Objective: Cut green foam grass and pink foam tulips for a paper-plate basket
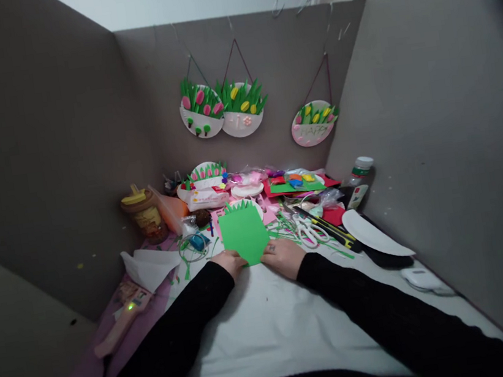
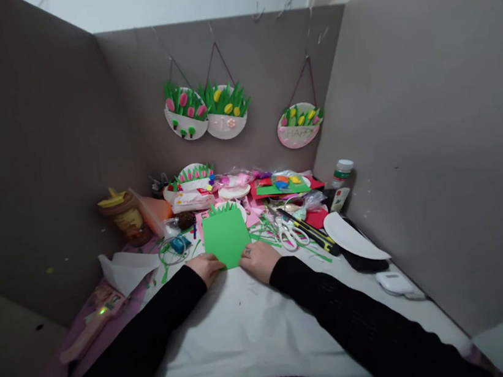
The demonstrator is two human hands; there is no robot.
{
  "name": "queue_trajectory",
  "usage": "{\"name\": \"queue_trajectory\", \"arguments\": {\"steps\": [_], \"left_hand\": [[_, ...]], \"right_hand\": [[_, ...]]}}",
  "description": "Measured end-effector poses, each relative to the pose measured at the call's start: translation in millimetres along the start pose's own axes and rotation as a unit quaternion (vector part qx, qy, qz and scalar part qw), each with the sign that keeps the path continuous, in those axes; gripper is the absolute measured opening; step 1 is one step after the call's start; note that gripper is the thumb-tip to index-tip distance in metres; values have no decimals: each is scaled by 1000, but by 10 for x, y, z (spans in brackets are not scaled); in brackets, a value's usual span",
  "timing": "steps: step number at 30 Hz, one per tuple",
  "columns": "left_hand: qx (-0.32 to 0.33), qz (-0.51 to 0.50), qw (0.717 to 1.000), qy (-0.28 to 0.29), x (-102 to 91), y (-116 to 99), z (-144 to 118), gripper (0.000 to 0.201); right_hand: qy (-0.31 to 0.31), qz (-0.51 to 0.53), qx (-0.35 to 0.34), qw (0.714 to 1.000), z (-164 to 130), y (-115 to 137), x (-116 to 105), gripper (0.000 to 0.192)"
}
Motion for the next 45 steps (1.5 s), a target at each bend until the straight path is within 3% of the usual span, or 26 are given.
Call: {"name": "queue_trajectory", "arguments": {"steps": [3,7,16,25,37,45], "left_hand": [[5,-1,1000,1,40,-41,17,26],[-13,4,1000,-15,-28,-52,19,25],[-31,38,999,-14,-73,-133,43,25],[-29,-20,999,-32,-75,-144,42,19],[-99,-3,995,17,-41,114,37,25],[-133,8,990,39,34,388,36,25]], "right_hand": [[61,-48,2,997,55,45,116,24],[82,-48,17,995,79,21,145,23],[39,27,67,997,109,-17,70,16],[20,59,78,995,169,64,100,18],[94,23,207,974,78,-191,188,23],[111,21,227,967,58,-259,207,23]]}}
Point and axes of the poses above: each hand's wrist, its own z-axis towards the middle knuckle, its own x-axis out of the palm, y = z × x, the point moved 8 cm from there along z, towards the middle knuckle, and after that the axes turned 1 degree about -x, right-handed, at the moved point
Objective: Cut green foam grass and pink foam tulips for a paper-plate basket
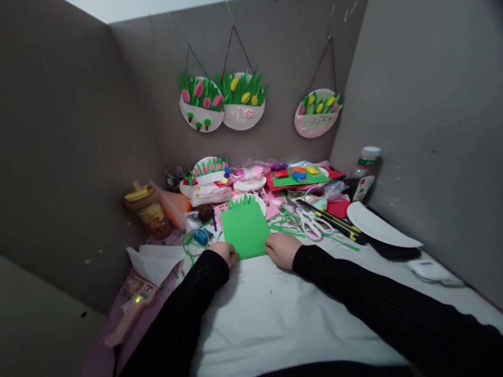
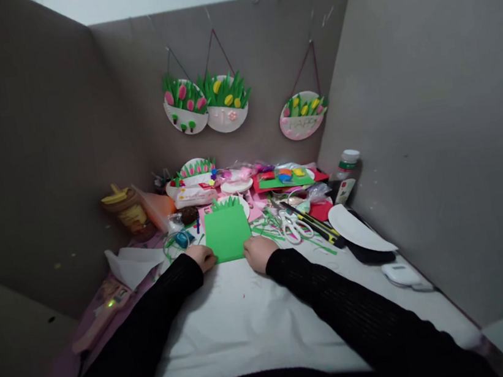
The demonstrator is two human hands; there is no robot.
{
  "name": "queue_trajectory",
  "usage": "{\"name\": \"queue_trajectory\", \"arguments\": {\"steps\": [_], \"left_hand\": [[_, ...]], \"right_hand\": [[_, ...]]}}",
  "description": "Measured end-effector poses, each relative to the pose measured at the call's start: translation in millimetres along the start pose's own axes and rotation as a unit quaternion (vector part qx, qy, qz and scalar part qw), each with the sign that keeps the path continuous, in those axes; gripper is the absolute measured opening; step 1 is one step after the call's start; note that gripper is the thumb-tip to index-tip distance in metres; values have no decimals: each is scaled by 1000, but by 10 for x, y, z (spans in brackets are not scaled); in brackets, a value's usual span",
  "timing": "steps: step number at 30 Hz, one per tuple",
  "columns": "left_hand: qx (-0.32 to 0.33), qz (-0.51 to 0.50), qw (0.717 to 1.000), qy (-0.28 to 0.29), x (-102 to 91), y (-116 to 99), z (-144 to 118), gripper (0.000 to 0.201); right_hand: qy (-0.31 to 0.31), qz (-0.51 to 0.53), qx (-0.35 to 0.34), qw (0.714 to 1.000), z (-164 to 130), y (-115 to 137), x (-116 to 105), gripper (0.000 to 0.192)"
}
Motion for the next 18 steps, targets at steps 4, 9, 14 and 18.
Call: {"name": "queue_trajectory", "arguments": {"steps": [4,9,14,18], "left_hand": [[-16,-1,1000,2,-11,66,-10,24],[-23,-3,1000,-7,-13,99,-31,23],[-45,5,999,12,-14,114,-46,20],[-63,4,998,23,-31,149,-66,20]], "right_hand": [[-1,3,15,1000,6,-34,-6,25],[-2,8,26,1000,15,-72,-8,25],[-4,13,36,999,28,-122,8,25],[-5,31,49,998,24,-209,24,28]]}}
Point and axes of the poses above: each hand's wrist, its own z-axis towards the middle knuckle, its own x-axis out of the palm, y = z × x, the point moved 8 cm from there along z, towards the middle knuckle, and after that the axes turned 1 degree about -x, right-handed, at the moved point
